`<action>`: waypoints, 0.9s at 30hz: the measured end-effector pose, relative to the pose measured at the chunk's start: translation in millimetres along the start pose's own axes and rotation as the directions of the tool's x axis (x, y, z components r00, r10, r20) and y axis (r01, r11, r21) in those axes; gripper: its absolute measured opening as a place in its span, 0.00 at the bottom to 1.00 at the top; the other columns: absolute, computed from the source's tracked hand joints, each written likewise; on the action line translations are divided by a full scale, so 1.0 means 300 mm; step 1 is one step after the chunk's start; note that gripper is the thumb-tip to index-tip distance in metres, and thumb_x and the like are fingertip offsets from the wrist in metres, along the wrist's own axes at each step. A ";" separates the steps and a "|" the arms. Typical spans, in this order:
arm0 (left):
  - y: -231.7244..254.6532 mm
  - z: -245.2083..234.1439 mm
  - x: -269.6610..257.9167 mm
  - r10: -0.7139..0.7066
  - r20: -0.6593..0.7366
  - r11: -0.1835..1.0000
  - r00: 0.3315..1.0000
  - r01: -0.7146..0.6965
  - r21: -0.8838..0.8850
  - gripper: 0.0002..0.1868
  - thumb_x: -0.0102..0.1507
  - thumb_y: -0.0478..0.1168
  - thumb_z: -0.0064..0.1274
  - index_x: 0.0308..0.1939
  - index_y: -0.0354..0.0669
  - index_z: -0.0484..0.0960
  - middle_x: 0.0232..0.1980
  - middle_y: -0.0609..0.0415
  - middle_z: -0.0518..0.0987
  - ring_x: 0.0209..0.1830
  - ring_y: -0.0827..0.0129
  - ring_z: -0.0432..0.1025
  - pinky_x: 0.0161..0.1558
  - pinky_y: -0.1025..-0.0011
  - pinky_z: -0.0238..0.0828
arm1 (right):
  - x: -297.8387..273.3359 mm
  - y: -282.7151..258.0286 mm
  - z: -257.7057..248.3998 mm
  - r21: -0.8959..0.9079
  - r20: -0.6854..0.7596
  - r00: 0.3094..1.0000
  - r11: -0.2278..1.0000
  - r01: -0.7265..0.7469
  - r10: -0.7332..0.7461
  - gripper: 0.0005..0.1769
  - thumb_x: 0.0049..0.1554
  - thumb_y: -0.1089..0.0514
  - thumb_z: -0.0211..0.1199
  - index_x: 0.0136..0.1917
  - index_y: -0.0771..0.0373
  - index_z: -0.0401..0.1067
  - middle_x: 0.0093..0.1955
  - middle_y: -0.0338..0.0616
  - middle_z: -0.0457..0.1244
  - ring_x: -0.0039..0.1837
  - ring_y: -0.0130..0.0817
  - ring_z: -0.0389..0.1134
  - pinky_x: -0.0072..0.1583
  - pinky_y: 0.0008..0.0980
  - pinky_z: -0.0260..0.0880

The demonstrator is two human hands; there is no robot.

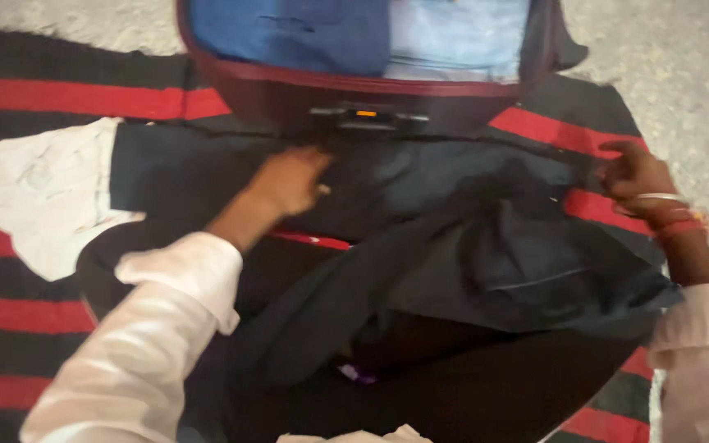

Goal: The person folds several pairs of trousers and shirts by hand on their lap and places them into a suitcase.

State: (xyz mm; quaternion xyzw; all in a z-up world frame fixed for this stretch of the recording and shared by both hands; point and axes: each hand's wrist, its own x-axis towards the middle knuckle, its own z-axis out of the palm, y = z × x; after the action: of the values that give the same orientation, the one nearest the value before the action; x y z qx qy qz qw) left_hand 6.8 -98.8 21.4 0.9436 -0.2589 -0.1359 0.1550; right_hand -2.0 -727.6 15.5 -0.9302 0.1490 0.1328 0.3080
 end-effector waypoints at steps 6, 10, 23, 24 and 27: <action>-0.500 -0.161 -0.155 -0.433 0.072 0.895 0.899 0.418 0.157 0.30 0.61 0.48 0.59 0.67 0.51 0.73 0.71 0.48 0.72 0.68 0.48 0.68 0.62 0.49 0.69 | 0.115 -0.253 -0.008 -0.117 0.390 0.900 0.960 0.256 -0.192 0.25 0.50 0.68 0.62 0.62 0.64 0.76 0.57 0.52 0.72 0.57 0.45 0.73 0.55 0.40 0.72; -0.711 -0.136 -0.230 -0.546 0.040 0.796 0.837 0.503 0.338 0.31 0.63 0.51 0.59 0.69 0.55 0.72 0.72 0.49 0.70 0.74 0.51 0.62 0.66 0.49 0.64 | 0.063 -0.552 0.206 -0.367 0.516 0.793 0.753 0.546 -0.324 0.37 0.53 0.42 0.67 0.71 0.59 0.68 0.64 0.53 0.67 0.66 0.52 0.68 0.65 0.45 0.67; -0.864 -0.054 -0.238 -0.515 -0.309 0.804 0.799 0.576 0.149 0.12 0.58 0.43 0.60 0.46 0.59 0.88 0.61 0.50 0.74 0.68 0.52 0.61 0.68 0.44 0.53 | -0.066 -0.812 0.531 -0.462 0.652 0.714 0.612 0.642 -0.256 0.47 0.56 0.38 0.63 0.79 0.57 0.49 0.83 0.59 0.41 0.77 0.62 0.53 0.74 0.48 0.56; -0.859 -0.061 -0.239 -0.542 -0.329 0.786 0.773 0.605 0.128 0.12 0.56 0.44 0.61 0.44 0.59 0.88 0.60 0.49 0.74 0.67 0.52 0.61 0.67 0.41 0.52 | -0.076 -0.793 0.525 -0.535 0.625 0.762 0.617 0.577 -0.170 0.47 0.56 0.38 0.63 0.80 0.53 0.46 0.85 0.58 0.36 0.78 0.62 0.52 0.75 0.49 0.55; -0.848 -0.075 -0.234 -0.563 -0.387 0.753 0.730 0.646 0.123 0.10 0.59 0.44 0.61 0.45 0.55 0.87 0.61 0.49 0.73 0.66 0.51 0.63 0.67 0.39 0.53 | -0.081 -0.743 0.484 -0.584 0.620 0.781 0.626 0.517 -0.067 0.52 0.54 0.41 0.64 0.83 0.46 0.40 0.87 0.51 0.30 0.79 0.60 0.50 0.75 0.50 0.54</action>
State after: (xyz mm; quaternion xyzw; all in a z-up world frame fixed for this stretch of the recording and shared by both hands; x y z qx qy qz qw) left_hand 69.9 151.4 -38.1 0.9965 0.0794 0.0127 0.0224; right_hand 33.0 -463.1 30.1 -0.9066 -0.1712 0.3836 -0.0410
